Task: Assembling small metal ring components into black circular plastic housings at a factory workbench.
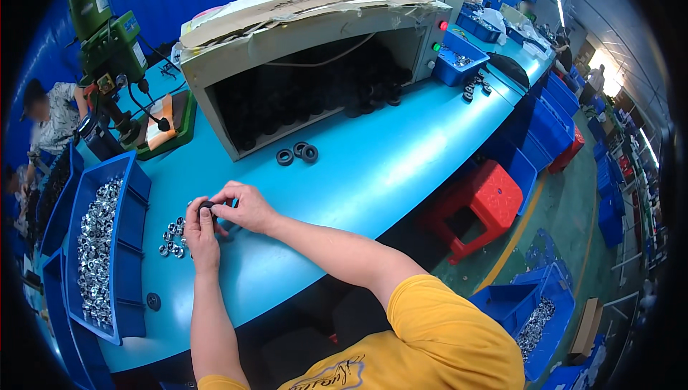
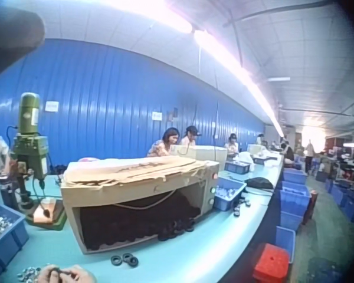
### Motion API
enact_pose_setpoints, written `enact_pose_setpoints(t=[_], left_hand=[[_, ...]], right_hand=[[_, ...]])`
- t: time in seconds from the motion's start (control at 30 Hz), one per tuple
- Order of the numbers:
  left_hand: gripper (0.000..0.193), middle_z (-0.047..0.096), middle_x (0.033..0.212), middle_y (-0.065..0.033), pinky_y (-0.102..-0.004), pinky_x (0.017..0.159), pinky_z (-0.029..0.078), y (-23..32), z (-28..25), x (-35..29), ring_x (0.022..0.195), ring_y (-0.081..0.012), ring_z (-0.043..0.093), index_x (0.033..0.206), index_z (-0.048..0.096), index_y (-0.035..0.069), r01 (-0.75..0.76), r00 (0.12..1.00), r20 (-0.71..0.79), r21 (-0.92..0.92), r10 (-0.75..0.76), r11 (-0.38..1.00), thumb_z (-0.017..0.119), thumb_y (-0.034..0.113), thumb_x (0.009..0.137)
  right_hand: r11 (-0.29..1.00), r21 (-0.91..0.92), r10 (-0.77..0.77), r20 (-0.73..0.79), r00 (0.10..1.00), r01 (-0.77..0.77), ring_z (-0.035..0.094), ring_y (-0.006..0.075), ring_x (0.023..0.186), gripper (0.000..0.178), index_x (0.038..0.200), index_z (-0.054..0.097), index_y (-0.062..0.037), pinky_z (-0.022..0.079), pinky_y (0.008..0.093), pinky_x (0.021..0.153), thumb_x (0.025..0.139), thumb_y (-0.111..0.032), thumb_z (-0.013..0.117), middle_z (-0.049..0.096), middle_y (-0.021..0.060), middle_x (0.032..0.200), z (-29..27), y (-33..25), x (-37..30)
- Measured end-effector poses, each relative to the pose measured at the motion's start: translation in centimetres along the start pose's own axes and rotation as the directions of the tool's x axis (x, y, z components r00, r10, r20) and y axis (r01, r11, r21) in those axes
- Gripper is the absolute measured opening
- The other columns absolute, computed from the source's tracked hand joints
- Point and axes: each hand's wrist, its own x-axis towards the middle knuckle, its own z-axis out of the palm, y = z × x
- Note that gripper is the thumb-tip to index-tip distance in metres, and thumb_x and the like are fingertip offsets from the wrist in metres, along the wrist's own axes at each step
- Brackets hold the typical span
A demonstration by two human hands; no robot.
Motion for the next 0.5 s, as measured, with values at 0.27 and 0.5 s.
enact_pose_setpoints(t=[0.27,0.5], left_hand=[[0.027,0.062,0.107,-0.0036,-0.0224,0.057,0.049,0.17,0.17,-0.17,0.073,-0.0078,0.056,0.13,0.061,0.003,-0.012,1.0,0.02,0.031,0.011,0.999,0.053,0.021,0.112],[0.022,0.063,0.106,-0.0038,-0.0229,0.057,0.049,0.53,0.52,-0.36,0.073,-0.008,0.057,0.127,0.061,0.003,-0.086,0.996,0.038,0.048,0.084,0.995,0.055,0.016,0.11]], right_hand=[[1.0,0.016,-0.006,0.012,1.0,0.006,0.066,0.0162,0.086,0.022,0.103,0.079,-0.0037,0.054,0.0293,0.076,0.089,-0.02,0.078,0.071,0.0077,0.1,-0.44,0.05,0.14],[0.999,0.003,-0.052,0.036,0.998,0.052,0.066,0.0146,0.085,0.02,0.1,0.079,-0.0041,0.052,0.0282,0.072,0.09,-0.021,0.077,0.071,0.0062,0.1,-0.65,-0.11,0.16]])
